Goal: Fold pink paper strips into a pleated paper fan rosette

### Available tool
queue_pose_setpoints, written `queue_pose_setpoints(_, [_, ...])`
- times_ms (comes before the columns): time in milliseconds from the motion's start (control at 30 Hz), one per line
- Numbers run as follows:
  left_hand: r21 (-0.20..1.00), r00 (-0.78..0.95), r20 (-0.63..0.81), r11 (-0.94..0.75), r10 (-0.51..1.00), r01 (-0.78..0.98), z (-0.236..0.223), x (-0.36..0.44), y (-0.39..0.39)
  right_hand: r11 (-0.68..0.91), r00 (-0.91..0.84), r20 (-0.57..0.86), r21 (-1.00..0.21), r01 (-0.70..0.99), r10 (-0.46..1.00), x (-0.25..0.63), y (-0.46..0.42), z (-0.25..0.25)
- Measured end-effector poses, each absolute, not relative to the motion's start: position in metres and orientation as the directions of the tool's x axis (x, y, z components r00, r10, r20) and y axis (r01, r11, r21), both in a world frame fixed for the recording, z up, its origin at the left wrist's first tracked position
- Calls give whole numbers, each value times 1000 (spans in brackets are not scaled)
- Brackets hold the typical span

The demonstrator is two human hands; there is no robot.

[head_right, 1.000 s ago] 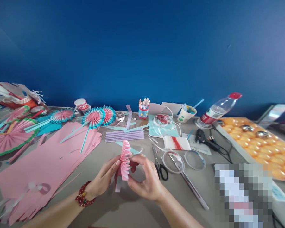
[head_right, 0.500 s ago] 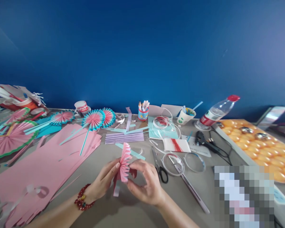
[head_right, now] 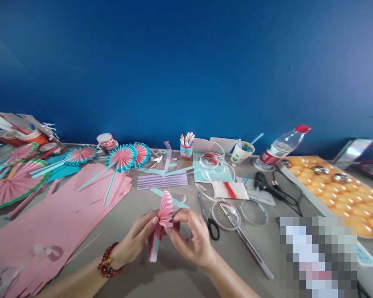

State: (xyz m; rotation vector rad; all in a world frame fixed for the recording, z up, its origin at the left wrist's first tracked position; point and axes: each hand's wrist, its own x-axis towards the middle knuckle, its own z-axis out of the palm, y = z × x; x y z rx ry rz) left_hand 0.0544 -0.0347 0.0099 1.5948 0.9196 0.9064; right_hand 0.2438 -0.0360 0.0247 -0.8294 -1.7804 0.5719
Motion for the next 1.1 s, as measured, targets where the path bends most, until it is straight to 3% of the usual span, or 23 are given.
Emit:
queue_pose_setpoints(467, [921, 458, 234, -347, 857, 179, 4, 57, -32, 453, -40, 455, -870, 195, 890, 242, -31, 17])
queue_pose_setpoints(700, [919, 517, 267, -376, 813, 118, 7, 58, -34, 173, -319, 172, -985, -26, 932, 237, -30, 15])
queue_pose_setpoints(867, [936, 544, 208, -326, 813, 129, 10, 59, -35, 258, -227, 277, -960, -108, 934, 239, -29, 15])
queue_pose_setpoints(1000, [951, 539, 167, -279, 826, 133, 13, 60, -34, 366, -214, 364, -930, -28, 907, 240, -26, 18])
queue_pose_setpoints(1100, [965, 546, 113, -223, 830, 138, 13, 61, -32, 352, -217, 343, -936, 2, 914, 241, -26, 20])
